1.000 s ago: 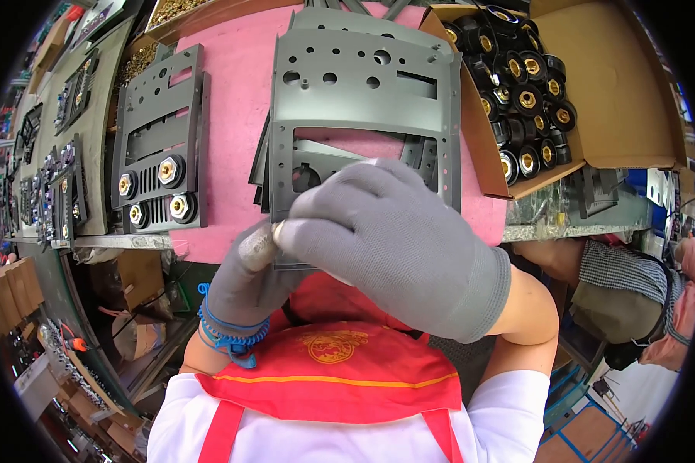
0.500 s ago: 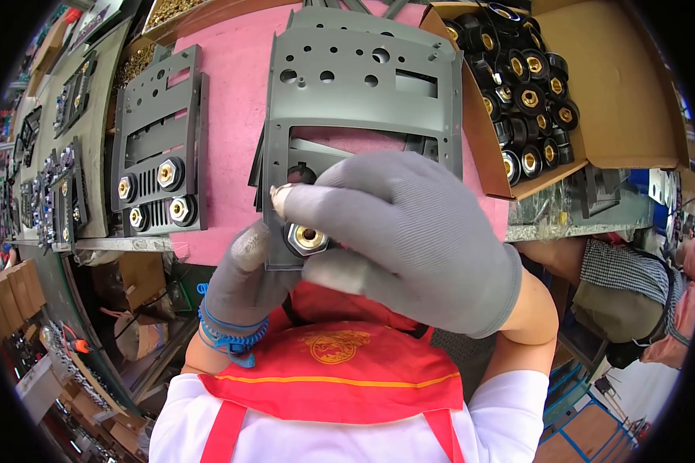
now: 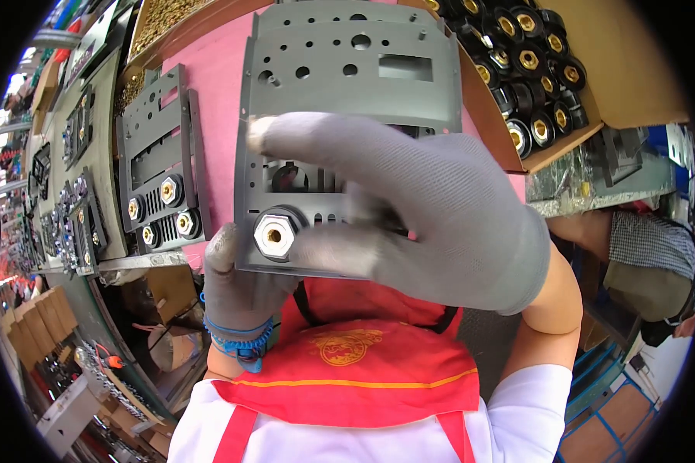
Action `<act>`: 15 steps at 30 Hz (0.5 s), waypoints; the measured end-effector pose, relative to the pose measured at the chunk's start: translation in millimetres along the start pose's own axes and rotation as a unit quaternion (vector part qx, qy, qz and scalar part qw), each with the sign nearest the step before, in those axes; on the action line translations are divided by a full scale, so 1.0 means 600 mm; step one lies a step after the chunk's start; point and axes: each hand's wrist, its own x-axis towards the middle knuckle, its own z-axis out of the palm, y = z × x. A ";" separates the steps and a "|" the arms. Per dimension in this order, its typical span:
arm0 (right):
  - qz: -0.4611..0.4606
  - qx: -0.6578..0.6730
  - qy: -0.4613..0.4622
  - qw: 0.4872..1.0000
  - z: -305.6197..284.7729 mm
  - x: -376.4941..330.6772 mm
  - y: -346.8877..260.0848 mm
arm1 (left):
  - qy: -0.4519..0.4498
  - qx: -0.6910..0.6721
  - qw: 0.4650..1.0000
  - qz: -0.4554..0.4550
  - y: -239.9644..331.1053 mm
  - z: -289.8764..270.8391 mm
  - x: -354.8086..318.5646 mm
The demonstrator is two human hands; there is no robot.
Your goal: Assembling components into metal enclosures at a factory workbench, including installing connectors and sorting parts.
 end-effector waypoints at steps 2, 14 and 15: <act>-0.012 0.023 0.028 0.999 0.001 0.004 -0.002 | 0.019 0.021 1.000 0.007 0.002 0.002 0.002; -0.003 -0.069 -0.007 0.998 0.001 0.025 -0.015 | 0.036 0.004 0.999 0.039 -0.008 -0.002 0.001; -0.032 -0.129 -0.037 0.990 0.004 0.024 -0.014 | 0.040 0.025 0.998 0.048 -0.009 -0.005 0.000</act>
